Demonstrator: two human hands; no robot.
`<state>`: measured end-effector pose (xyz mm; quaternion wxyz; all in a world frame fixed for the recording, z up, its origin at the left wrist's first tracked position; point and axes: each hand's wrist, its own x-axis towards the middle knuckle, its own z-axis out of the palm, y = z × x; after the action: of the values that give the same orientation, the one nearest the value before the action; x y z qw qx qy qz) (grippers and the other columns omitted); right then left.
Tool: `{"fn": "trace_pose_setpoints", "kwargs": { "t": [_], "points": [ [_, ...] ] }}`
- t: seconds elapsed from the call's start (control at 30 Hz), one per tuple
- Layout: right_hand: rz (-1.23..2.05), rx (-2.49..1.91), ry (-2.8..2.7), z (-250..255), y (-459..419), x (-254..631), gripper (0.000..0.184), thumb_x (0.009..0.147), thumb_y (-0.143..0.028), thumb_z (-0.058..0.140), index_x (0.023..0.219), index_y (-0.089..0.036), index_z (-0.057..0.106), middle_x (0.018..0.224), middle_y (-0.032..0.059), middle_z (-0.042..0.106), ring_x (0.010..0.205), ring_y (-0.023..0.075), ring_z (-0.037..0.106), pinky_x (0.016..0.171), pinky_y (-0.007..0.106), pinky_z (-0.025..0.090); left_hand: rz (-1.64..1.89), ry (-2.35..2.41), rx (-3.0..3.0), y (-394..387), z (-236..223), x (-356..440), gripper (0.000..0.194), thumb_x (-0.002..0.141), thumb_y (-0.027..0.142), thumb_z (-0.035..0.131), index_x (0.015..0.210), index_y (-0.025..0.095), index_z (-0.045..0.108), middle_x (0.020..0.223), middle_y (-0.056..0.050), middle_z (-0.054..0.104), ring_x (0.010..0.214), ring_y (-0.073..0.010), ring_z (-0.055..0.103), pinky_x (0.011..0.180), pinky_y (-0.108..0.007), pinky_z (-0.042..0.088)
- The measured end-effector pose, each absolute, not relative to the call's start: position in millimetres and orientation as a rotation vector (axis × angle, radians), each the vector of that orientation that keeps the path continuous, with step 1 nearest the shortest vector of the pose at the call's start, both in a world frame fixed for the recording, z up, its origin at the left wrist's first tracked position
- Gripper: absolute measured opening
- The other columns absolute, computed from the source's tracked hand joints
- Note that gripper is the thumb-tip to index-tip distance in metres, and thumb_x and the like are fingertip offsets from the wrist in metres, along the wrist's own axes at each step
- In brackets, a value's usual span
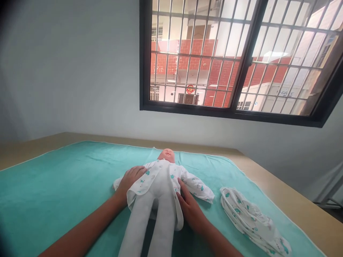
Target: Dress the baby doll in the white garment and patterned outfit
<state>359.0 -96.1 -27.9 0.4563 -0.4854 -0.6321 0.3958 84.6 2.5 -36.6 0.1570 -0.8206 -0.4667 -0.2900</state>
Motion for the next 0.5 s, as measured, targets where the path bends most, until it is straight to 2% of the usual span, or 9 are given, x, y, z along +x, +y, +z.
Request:
{"fn": "trace_pose_setpoints", "kwargs": {
  "t": [0.17, 0.3, 0.4, 0.5],
  "points": [
    [0.953, -1.155, -1.581, -29, -94, 363, 0.061, 0.089, -0.058, 0.050, 0.144, -0.033, 0.039, 0.155, -0.0006, 0.032, 0.145, 0.0250, 0.022, 0.121, 0.047, 0.017, -0.962, -1.180, -2.449, -20, -23, 88, 0.018, 0.088, 0.023, 0.057, 0.105, 0.020, 0.060, 0.109, -0.008, 0.064, 0.103, -0.0230, 0.057, 0.087, -0.036, 0.043],
    [0.938, -1.153, -1.601, -29, -94, 363, 0.059, 0.091, -0.056, 0.048, 0.145, -0.034, 0.038, 0.156, -0.0019, 0.029, 0.145, 0.0233, 0.021, 0.120, 0.045, 0.018, -1.032, -1.074, -2.453, -26, -20, 89, 0.011, 0.089, 0.022, 0.051, 0.088, 0.017, 0.061, 0.083, -0.006, 0.063, 0.078, -0.0190, 0.059, 0.071, -0.031, 0.044],
    [0.894, -1.148, -1.665, -23, -95, 364, 0.059, 0.092, -0.056, 0.045, 0.146, -0.032, 0.037, 0.155, 0.0007, 0.032, 0.141, 0.0247, 0.032, 0.115, 0.044, 0.030, -1.063, -1.022, -2.458, -28, -20, 87, 0.020, 0.090, 0.022, 0.048, 0.073, 0.017, 0.057, 0.071, -0.004, 0.059, 0.066, -0.0161, 0.056, 0.062, -0.028, 0.042],
    [0.679, -1.292, -1.823, -9, -96, 380, 0.054, 0.091, -0.057, 0.046, 0.137, -0.030, 0.049, 0.142, 0.0051, 0.051, 0.127, 0.0281, 0.048, 0.101, 0.044, 0.043, -1.050, -0.990, -2.471, -29, -21, 83, 0.024, 0.091, 0.023, 0.047, 0.071, 0.017, 0.059, 0.071, -0.005, 0.059, 0.066, -0.0157, 0.055, 0.062, -0.027, 0.040]
  ]
}}
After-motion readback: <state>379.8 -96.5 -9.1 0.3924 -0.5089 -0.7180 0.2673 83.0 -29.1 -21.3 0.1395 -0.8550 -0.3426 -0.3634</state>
